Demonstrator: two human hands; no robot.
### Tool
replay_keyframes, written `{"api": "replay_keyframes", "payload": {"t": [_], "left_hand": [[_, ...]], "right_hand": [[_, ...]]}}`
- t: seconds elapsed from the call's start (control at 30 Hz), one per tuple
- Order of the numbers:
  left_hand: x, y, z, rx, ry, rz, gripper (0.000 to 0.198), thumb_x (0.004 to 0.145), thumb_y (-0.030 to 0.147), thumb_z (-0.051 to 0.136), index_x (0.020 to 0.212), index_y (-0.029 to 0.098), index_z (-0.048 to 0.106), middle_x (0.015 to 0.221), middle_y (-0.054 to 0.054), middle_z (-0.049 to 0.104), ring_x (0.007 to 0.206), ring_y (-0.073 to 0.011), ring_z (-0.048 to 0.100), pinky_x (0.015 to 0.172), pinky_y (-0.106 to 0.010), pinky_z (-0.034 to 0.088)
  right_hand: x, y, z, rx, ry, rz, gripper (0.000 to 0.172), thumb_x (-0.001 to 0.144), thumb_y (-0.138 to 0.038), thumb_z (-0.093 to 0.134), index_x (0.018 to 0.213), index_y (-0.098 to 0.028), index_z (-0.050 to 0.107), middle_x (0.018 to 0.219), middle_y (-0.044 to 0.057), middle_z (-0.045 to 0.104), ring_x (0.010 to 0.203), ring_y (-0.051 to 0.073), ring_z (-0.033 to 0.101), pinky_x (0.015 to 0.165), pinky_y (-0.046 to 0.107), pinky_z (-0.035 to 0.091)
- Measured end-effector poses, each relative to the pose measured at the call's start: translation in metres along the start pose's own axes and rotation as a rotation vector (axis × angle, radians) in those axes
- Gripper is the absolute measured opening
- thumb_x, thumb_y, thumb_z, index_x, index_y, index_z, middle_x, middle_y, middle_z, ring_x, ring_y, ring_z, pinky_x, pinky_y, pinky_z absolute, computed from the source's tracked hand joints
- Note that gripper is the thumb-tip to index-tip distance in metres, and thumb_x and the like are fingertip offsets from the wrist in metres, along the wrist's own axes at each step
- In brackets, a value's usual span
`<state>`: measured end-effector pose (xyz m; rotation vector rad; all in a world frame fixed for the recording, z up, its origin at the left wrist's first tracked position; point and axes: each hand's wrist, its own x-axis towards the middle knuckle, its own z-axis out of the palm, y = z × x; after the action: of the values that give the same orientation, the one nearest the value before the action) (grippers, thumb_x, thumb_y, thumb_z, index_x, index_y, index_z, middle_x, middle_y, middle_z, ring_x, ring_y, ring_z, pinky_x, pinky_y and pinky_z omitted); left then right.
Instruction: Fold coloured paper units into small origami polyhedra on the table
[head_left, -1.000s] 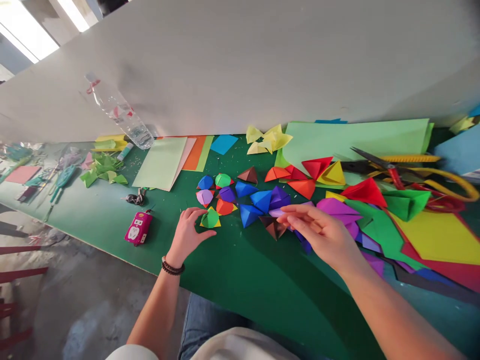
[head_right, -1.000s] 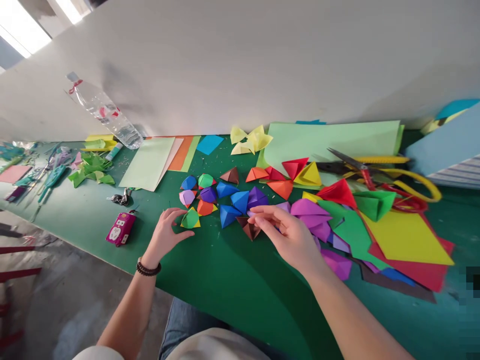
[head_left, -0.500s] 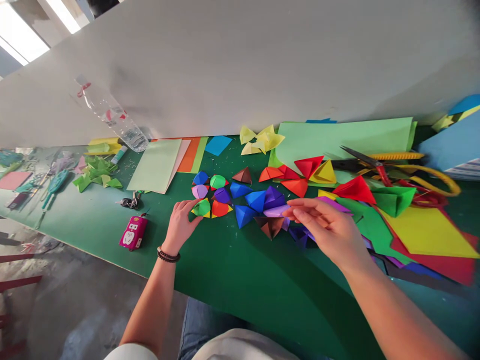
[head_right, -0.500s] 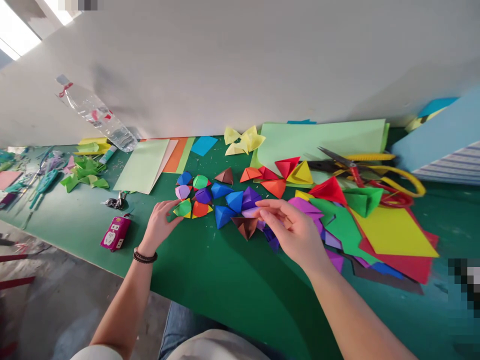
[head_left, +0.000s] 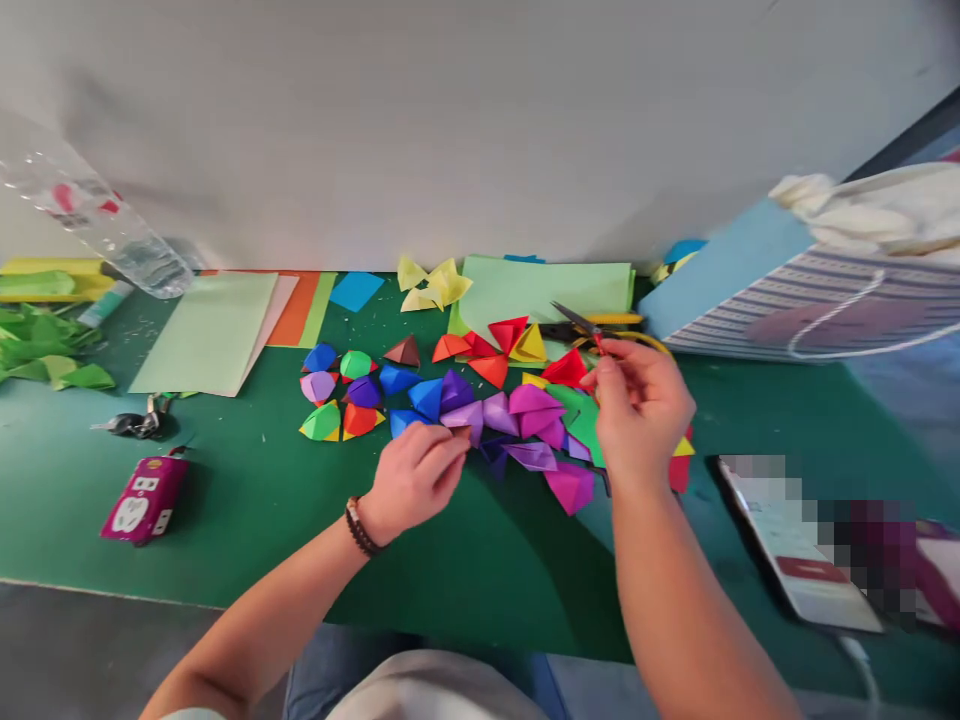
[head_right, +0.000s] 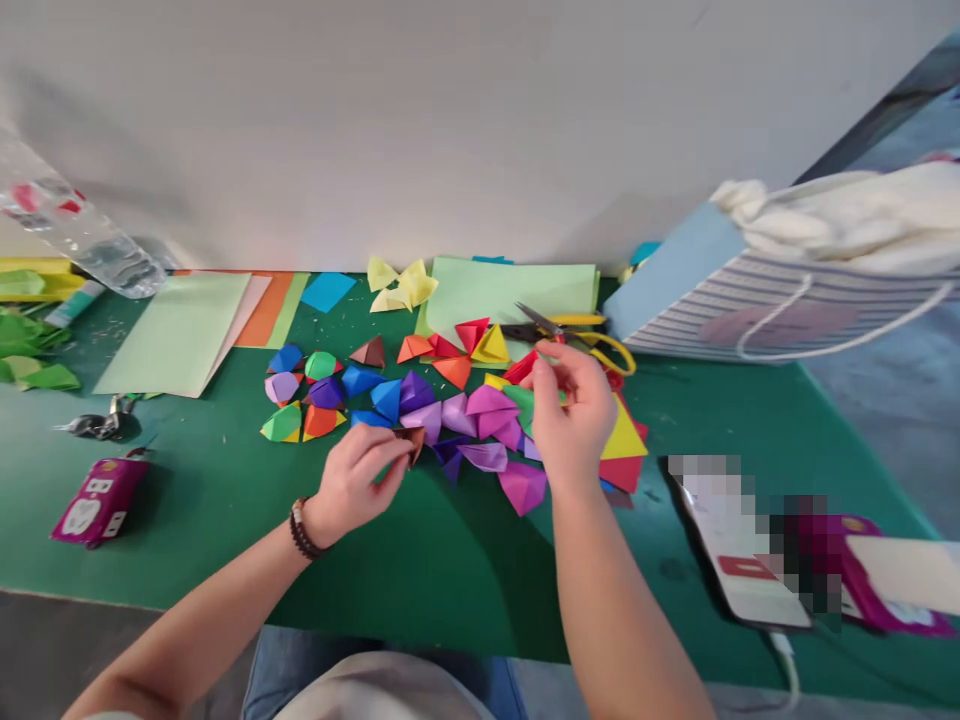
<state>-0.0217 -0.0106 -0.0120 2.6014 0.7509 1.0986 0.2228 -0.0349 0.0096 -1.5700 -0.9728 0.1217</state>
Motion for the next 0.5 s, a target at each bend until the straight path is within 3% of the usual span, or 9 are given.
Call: {"api": "replay_keyframes", "payload": {"t": [0.1,0.27,0.5], "left_hand": [[-0.006,0.004,0.018,-0.039,-0.005,0.15,0.017,0.086,0.013,0.054,0.099,0.019,0.064,0.084,-0.007,0.066,0.074,-0.0154,0.061,0.065,-0.028,0.051],[-0.012,0.001,0.016,-0.112,0.013,0.008,0.016,0.086,0.012,0.053,0.097,0.02,0.062,0.084,-0.006,0.066,0.077,-0.015,0.063,0.068,-0.028,0.054],[-0.012,-0.002,0.013,-0.164,0.035,0.023,0.018,0.086,0.011,0.052,0.098,0.02,0.062,0.085,-0.006,0.067,0.078,-0.0157,0.064,0.069,-0.028,0.054]], "right_hand": [[0.009,0.01,-0.005,-0.236,-0.044,-0.105,0.03,0.089,-0.039,0.051,0.11,-0.022,0.064,0.093,0.01,0.07,0.08,0.024,0.065,0.079,0.04,0.052],[0.022,0.033,-0.011,-0.558,-0.096,-0.217,0.029,0.085,-0.021,0.046,0.103,-0.019,0.068,0.096,0.011,0.072,0.092,0.028,0.062,0.089,0.045,0.047],[0.036,0.048,0.006,-0.651,-0.24,-0.242,0.028,0.084,-0.029,0.051,0.1,-0.018,0.071,0.092,0.012,0.073,0.095,0.03,0.058,0.086,0.044,0.047]]}}
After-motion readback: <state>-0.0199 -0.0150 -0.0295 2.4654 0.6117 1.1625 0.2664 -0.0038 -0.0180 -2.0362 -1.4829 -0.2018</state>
